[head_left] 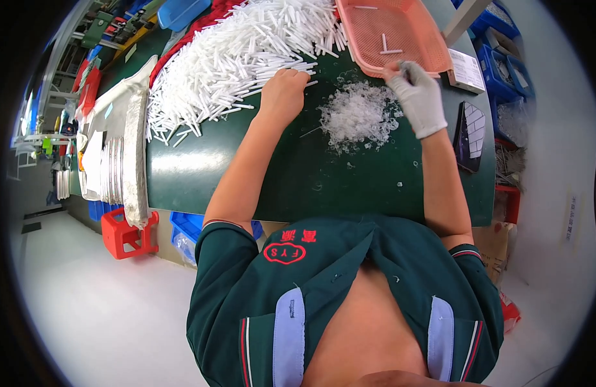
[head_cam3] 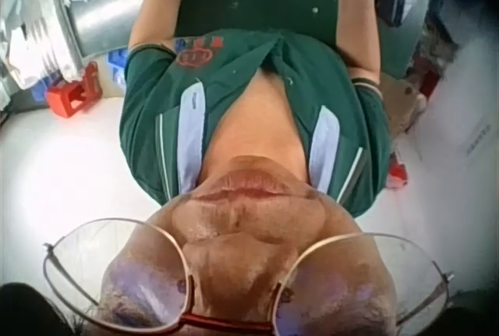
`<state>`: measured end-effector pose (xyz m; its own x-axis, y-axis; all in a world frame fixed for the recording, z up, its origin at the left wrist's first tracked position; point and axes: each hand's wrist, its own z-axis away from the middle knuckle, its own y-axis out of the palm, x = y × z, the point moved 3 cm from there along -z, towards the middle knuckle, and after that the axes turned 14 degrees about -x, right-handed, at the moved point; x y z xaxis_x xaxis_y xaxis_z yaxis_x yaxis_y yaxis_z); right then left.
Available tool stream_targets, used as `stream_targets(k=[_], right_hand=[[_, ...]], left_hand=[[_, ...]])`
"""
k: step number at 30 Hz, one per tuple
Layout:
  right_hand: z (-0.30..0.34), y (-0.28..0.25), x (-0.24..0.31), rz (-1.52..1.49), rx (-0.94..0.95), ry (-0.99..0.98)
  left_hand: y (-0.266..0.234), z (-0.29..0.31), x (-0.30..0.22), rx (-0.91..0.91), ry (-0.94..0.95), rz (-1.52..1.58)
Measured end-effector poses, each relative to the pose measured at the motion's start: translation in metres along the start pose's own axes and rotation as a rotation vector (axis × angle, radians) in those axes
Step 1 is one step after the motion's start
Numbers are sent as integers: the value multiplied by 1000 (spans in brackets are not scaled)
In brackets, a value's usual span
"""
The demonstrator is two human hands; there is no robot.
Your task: The person empties a basket of plastic tubes into a bin below, places the empty basket on the table, and trims plastic tubes one by one using a small blade before placing each finished tube into the basket.
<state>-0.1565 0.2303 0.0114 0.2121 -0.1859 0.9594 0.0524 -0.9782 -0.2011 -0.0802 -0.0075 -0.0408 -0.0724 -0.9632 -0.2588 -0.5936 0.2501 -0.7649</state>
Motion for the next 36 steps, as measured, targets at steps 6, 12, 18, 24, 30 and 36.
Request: stream_targets(k=[6,12,18,24,30,36], right_hand=[[40,13,-15,297,189,-107],[58,14,0,418,277,-146],[62,14,6,322,233,-293],[64,16,7,325,244,-336],[67,15,10,325,224,-350],[66,14,10,376,235,-343]], left_hand=[[0,-2,-3,231,19,-129],[-25,12,-24,181,-288,372],[-41,29,-69,131,-500,750],[-49,28,-85,24,-379,772],[-53,28,-88,1,-350,781],[-54,28,-90,11,-342,781]])
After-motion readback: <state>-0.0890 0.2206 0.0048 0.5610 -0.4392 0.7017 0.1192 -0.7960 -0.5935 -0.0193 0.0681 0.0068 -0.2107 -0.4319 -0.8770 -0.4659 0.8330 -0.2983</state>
